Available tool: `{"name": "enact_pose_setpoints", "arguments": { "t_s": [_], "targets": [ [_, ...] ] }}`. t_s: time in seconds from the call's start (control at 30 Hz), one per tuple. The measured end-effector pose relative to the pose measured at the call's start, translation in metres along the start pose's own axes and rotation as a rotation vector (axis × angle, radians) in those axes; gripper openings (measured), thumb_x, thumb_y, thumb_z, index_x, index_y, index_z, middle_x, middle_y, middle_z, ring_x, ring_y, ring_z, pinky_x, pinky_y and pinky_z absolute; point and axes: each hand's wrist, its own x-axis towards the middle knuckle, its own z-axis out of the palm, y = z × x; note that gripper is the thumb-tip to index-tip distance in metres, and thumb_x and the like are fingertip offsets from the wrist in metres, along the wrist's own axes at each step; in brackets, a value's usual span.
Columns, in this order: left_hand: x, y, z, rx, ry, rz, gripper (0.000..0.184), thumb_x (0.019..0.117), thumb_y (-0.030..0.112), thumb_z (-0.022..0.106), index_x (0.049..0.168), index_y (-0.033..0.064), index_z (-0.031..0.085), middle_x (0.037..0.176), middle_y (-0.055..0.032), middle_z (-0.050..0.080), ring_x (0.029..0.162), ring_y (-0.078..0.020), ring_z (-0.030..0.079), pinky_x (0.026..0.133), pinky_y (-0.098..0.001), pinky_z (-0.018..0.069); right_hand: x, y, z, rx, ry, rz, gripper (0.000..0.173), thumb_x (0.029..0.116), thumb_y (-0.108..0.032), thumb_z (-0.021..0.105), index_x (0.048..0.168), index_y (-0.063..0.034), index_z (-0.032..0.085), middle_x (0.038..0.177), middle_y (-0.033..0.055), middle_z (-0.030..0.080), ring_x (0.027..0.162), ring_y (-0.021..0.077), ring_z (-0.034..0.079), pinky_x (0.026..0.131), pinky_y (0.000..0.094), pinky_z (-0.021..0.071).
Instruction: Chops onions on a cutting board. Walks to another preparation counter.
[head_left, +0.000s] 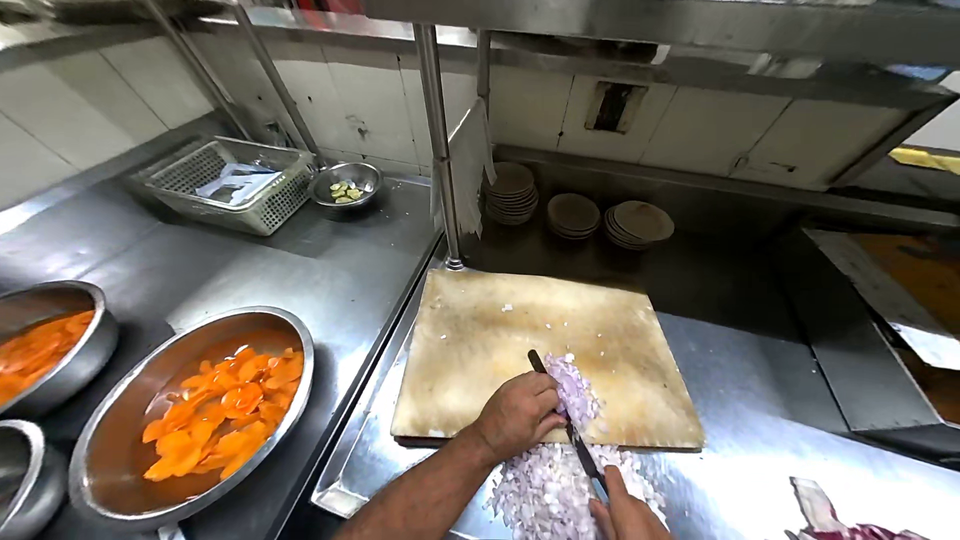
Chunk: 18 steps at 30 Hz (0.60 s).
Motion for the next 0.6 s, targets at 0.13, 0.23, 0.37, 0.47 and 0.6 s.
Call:
{"name": "enact_pose_setpoints", "arguments": {
  "t_s": [0.13,0.23,0.37,0.47,0.6],
  "targets": [
    [0.002,0.003,-0.004,-0.027,-0.029,-0.059,0.024,0.0967,0.023,0.069,0.108,0.0018,0.071,0.118,-0.0171,0.069,0.114,-0.0285,0.068,0.099,-0.0385,0.0559,0.008,-0.004,0.001,0.024,0.006,-0.003,0.050,0.1080,-0.029,0.049,0.144,0.0048,0.041,0.100,0.0291,0.070,0.096,0.0474,0.070,0.086,0.0620,0.0545],
    [0.006,0.006,-0.010,-0.051,-0.112,-0.110,0.029,0.0981,0.023,0.067,0.118,0.0027,0.071,0.129,-0.0190,0.065,0.122,-0.0310,0.063,0.105,-0.0402,0.0520,0.008,-0.004,0.000,-0.002,0.019,-0.003,0.050,0.1080,-0.030,0.049,0.144,0.0035,0.042,0.101,0.0291,0.070,0.096,0.0475,0.071,0.086,0.0619,0.0547],
    [0.005,0.006,-0.009,-0.069,-0.084,-0.131,0.037,0.0968,0.023,0.069,0.130,0.0056,0.067,0.142,-0.0215,0.058,0.128,-0.0320,0.061,0.108,-0.0414,0.0511,-0.011,-0.011,-0.020,-0.053,-0.007,0.009,0.048,0.1085,-0.030,0.047,0.144,0.0011,0.042,0.102,0.0282,0.070,0.098,0.0470,0.070,0.086,0.0620,0.0543],
    [0.007,0.008,-0.005,-0.031,-0.014,-0.149,0.054,0.0943,0.028,0.073,0.145,0.0143,0.059,0.155,-0.0213,0.046,0.119,-0.0320,0.065,0.100,-0.0417,0.0552,-0.041,-0.008,-0.047,-0.040,0.057,0.032,0.049,0.1079,-0.029,0.049,0.145,0.0030,0.042,0.099,0.0293,0.069,0.094,0.0481,0.070,0.083,0.0634,0.0541],
    [0.016,0.008,-0.008,0.009,-0.214,-0.280,0.055,0.1005,0.037,0.062,0.150,0.0139,0.053,0.160,-0.0122,0.043,0.141,-0.0312,0.048,0.117,-0.0446,0.0391,-0.019,0.010,-0.028,0.002,0.047,0.122,0.053,0.1085,-0.029,0.048,0.150,0.0020,0.035,0.106,0.0298,0.069,0.101,0.0478,0.069,0.088,0.0625,0.0540]
  ]
}}
